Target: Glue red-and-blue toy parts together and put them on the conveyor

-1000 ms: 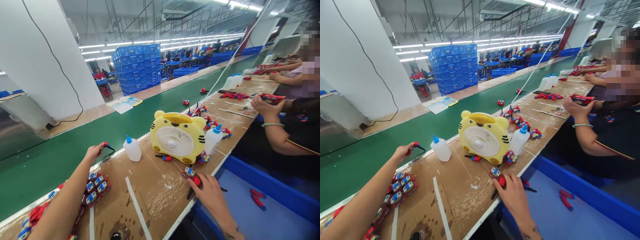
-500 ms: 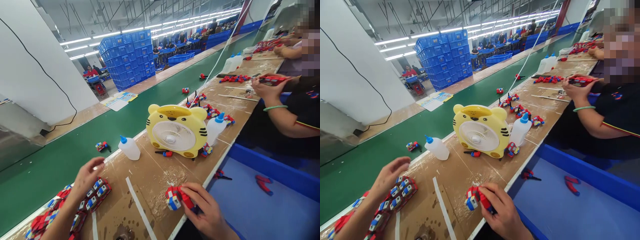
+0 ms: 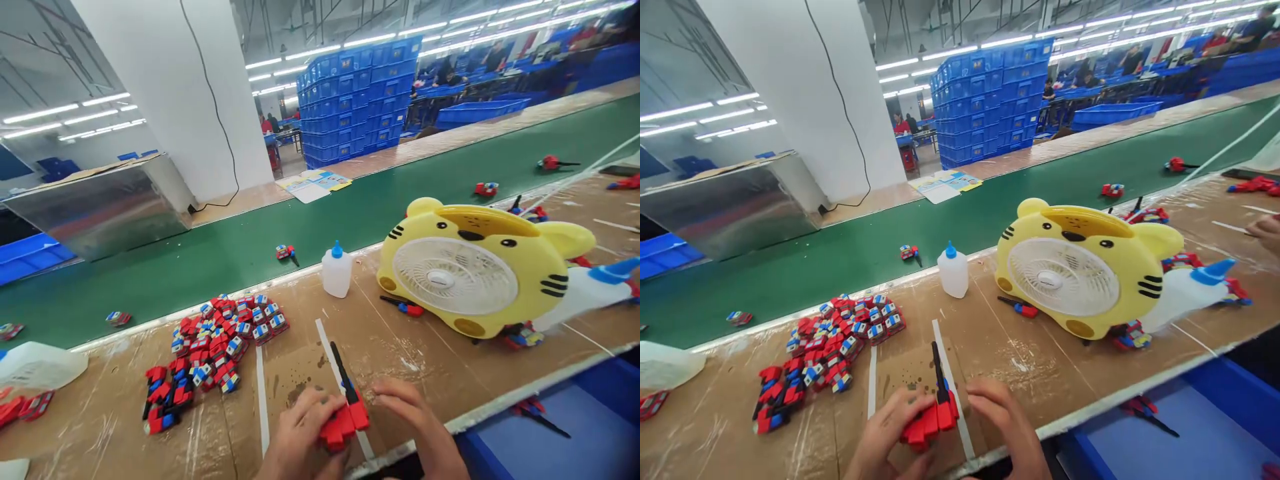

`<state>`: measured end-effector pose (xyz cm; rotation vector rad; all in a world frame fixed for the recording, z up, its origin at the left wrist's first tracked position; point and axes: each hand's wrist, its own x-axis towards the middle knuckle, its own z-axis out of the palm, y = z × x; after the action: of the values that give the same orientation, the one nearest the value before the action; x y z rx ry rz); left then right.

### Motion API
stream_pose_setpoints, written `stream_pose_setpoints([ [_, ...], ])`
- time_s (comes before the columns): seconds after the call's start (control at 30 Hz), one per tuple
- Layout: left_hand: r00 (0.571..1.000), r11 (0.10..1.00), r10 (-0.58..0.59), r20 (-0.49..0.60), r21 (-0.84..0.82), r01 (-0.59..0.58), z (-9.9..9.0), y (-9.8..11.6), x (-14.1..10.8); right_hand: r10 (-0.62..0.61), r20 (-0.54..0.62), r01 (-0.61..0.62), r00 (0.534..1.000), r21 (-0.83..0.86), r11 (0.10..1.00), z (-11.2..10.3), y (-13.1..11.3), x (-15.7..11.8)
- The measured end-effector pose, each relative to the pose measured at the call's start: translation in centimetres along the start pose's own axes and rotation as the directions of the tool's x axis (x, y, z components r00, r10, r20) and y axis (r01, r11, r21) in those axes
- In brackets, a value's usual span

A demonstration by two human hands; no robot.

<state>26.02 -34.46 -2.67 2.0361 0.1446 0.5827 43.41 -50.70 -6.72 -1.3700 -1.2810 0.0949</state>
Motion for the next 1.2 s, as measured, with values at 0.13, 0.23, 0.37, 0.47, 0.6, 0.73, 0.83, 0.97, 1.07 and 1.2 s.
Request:
stream_pose_setpoints([
  [0.13, 0.991, 0.978, 0.118, 0.055, 0.164, -0.126, -0.4, 0.9, -1.0, 0.439, 0.135, -0.454, 0.888, 0.412, 0.79, 0.7, -0.9, -0.2],
  [0.23, 0.988, 0.963, 0.13, 0.084, 0.228, -0.146, -0.1, 1.0, -1.7, 0.534, 0.376, -0.645, 0.757, 0.562, 0.518, 1.6, -2.6, 0.8],
  [0.37, 0.988, 0.942, 0.131, 0.087, 0.3, -0.151, 0.1, 0.9, -2.7, 0.594, 0.376, -0.696, 0.711, 0.498, 0.518, 2.6, -4.1, 1.6],
  [0.47, 0.99, 0.932, 0.134, 0.051, 0.334, -0.143, 0.3, 0.3, -3.4, 0.607, 0.358, -0.694, 0.709, 0.507, 0.512, 3.1, -4.1, 1.5],
  [0.6, 0.99, 0.961, 0.13, -0.057, 0.254, -0.112, 0.6, -0.6, -4.2, 0.591, 0.411, -0.705, 0.694, 0.552, 0.445, 3.7, -3.7, 1.2],
  [0.73, 0.991, 0.994, 0.012, -0.135, 0.109, 0.003, 0.8, -0.4, -4.5, 0.595, 0.438, -0.732, 0.674, 0.502, 0.461, 3.8, -3.7, 1.2],
  [0.83, 0.992, 0.995, -0.098, -0.083, 0.013, 0.1, 0.3, 0.4, -4.1, 0.608, 0.446, -0.75, 0.656, 0.476, 0.459, 3.7, -3.8, 1.3],
  [0.97, 0.991, 0.989, -0.132, 0.031, -0.056, 0.134, -0.8, 1.4, -3.1, 0.559, 0.484, -0.739, 0.673, 0.441, 0.509, 3.4, -3.8, 1.8],
  [1.07, 0.959, 0.979, -0.182, 0.218, 0.131, 0.156, -1.5, 1.9, -2.7, 0.485, 0.594, -0.745, 0.642, 0.334, 0.578, 3.4, -4.0, 2.4],
  [1.2, 0.865, 0.914, -0.309, 0.396, 0.374, 0.156, -1.4, 2.4, -2.8, 0.491, 0.643, -0.718, 0.587, 0.134, 0.683, 3.5, -4.7, 2.9],
])
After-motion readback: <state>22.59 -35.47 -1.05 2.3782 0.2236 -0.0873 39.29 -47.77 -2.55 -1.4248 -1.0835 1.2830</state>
